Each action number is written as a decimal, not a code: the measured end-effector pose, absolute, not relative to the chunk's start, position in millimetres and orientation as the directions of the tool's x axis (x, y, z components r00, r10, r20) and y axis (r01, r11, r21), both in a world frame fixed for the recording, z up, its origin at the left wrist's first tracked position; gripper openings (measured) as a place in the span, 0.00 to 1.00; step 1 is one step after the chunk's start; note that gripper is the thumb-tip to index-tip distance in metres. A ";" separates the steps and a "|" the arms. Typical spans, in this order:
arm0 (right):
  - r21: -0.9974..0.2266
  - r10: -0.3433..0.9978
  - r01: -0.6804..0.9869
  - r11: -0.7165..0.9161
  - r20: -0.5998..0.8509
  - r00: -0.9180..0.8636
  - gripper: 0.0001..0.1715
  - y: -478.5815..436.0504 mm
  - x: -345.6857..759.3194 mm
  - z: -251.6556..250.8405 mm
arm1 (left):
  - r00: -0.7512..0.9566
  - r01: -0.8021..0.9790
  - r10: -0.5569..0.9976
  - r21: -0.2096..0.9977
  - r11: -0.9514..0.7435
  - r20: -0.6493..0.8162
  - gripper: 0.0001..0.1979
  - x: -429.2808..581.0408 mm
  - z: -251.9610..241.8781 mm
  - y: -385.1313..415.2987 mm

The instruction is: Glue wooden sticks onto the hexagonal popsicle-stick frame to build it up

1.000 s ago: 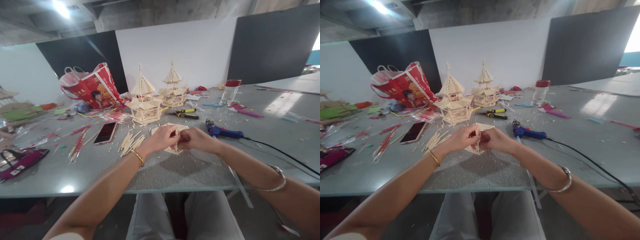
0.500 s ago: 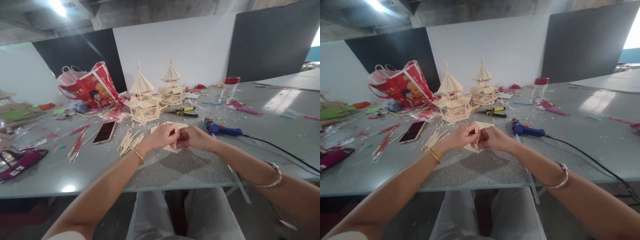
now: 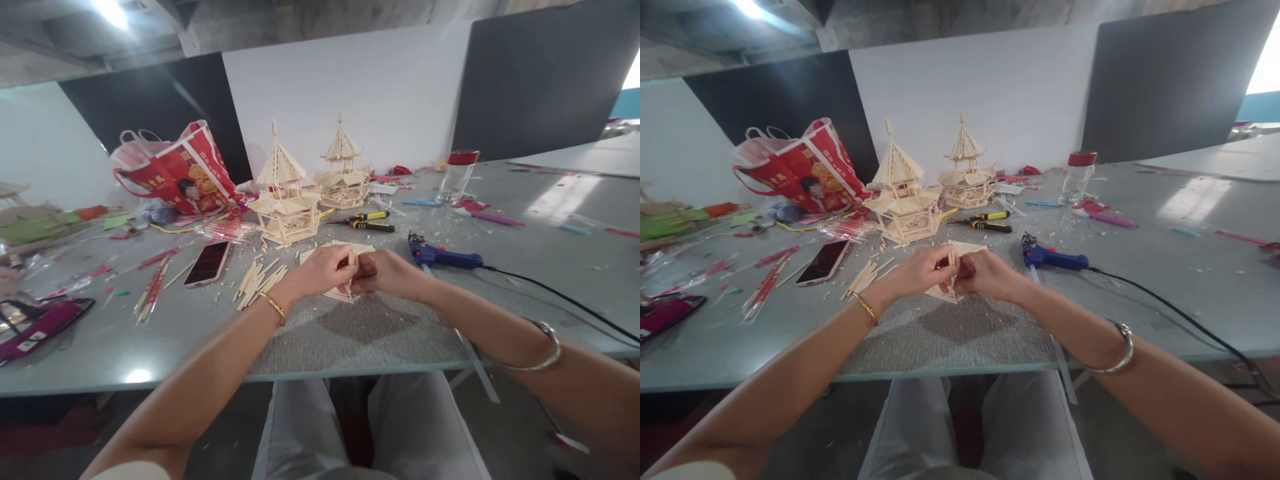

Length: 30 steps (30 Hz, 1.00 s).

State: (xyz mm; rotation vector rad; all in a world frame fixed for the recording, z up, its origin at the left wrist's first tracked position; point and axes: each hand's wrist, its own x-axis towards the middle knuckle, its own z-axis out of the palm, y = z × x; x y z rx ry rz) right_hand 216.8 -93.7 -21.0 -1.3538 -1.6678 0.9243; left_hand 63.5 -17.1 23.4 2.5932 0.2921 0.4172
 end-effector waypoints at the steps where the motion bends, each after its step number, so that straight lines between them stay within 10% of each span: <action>1: -0.894 0.983 0.414 0.171 0.127 -0.131 0.05 -93.7 216.8 -20.9 | 0.930 0.128 0.280 0.506 -0.853 0.237 0.05 63.5 23.3 -17.1; 30: -0.872 0.986 0.461 0.164 0.127 -0.111 0.05 -99.0 219.4 -12.1 | 0.929 0.106 0.317 0.685 -0.721 0.190 0.10 58.9 22.2 -12.8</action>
